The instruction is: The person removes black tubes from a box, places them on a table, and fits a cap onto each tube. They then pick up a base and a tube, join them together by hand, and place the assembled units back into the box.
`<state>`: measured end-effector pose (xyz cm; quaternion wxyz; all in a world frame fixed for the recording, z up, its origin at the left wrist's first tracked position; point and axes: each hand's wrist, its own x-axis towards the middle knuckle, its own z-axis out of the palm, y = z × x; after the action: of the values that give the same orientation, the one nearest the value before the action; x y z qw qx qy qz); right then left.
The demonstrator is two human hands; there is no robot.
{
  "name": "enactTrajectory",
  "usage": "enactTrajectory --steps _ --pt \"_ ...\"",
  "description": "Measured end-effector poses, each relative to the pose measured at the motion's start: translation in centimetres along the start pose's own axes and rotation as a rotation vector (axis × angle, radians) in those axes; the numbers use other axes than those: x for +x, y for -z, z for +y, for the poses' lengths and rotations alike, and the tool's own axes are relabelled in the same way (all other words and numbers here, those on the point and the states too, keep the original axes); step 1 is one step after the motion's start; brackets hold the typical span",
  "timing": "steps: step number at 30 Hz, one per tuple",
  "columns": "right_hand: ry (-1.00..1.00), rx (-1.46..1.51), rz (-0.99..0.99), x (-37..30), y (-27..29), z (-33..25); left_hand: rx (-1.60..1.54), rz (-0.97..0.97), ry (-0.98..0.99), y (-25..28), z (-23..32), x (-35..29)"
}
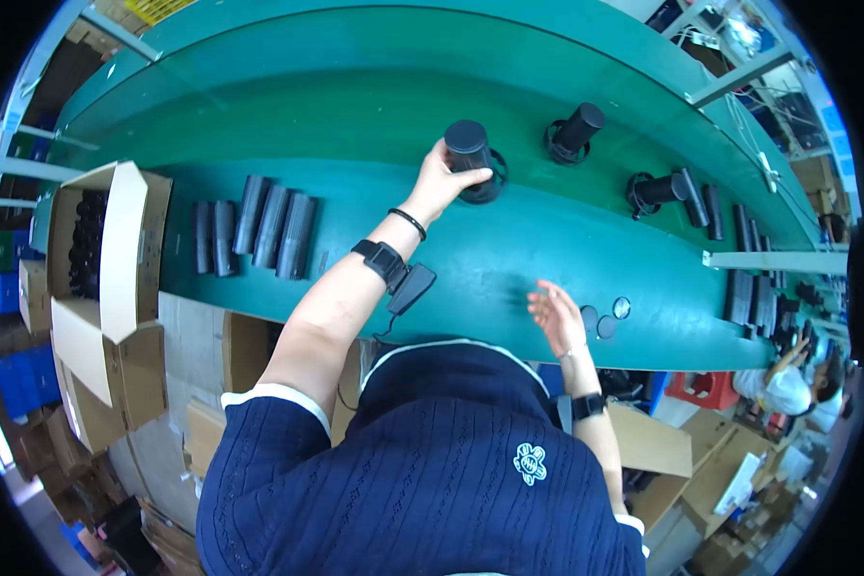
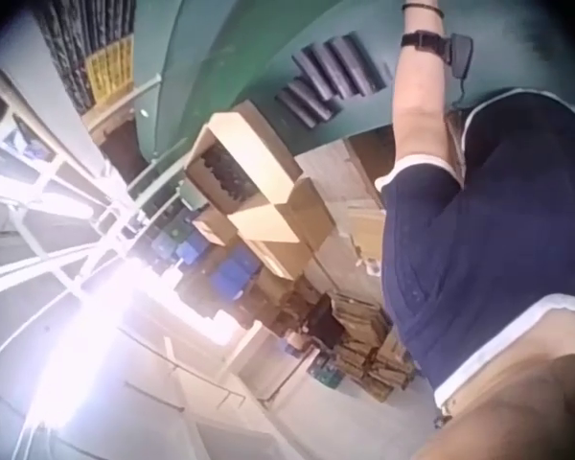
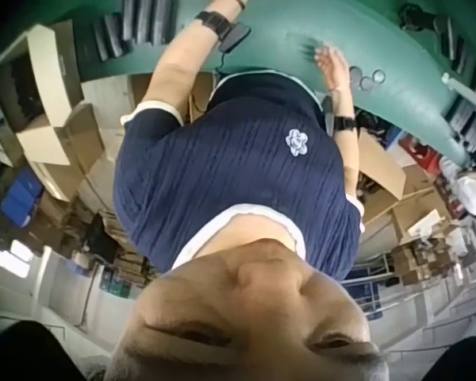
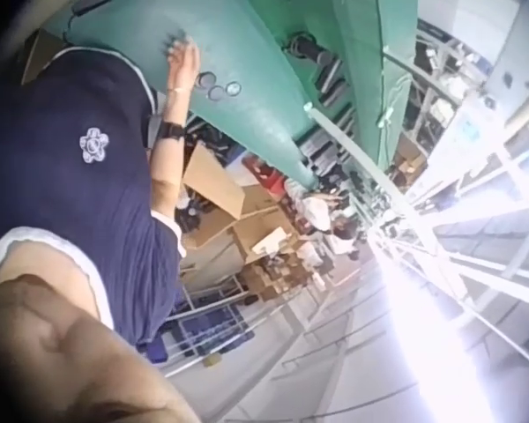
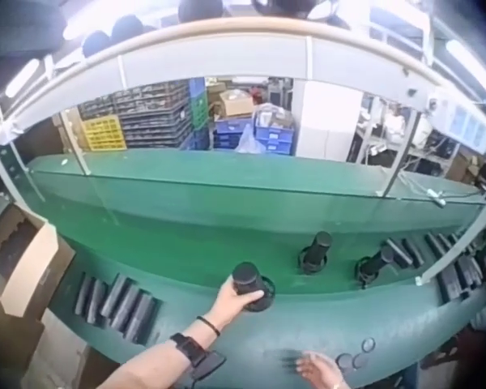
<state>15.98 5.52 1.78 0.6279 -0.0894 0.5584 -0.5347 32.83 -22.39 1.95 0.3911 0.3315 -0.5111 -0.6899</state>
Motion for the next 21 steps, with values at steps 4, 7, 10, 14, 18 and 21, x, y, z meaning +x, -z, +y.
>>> enactTrajectory --steps 4,7,10,14,18,21 --pt "0.063 0.008 0.252 -6.6 3.2 3.2 0.261 0.078 -0.142 -0.5 -2.2 5.7" --pt "0.065 0.13 0.489 -12.6 5.1 7.3 0.6 0.135 -0.259 -1.2 -1.7 7.6" --pt "0.021 0.207 0.675 -14.2 6.1 11.4 0.572 0.093 -0.305 -0.5 -3.8 10.6" --pt "0.051 0.433 0.792 -16.2 8.3 16.6 0.811 0.211 -0.505 -2.5 -8.9 15.3" --pt "0.14 0.4 0.945 -20.4 12.8 20.4 0.812 0.359 -0.332 -4.3 -14.6 10.5" --pt "0.265 0.535 1.024 -23.0 17.3 21.6 0.466 -0.183 -0.017 -5.9 -17.4 6.0"
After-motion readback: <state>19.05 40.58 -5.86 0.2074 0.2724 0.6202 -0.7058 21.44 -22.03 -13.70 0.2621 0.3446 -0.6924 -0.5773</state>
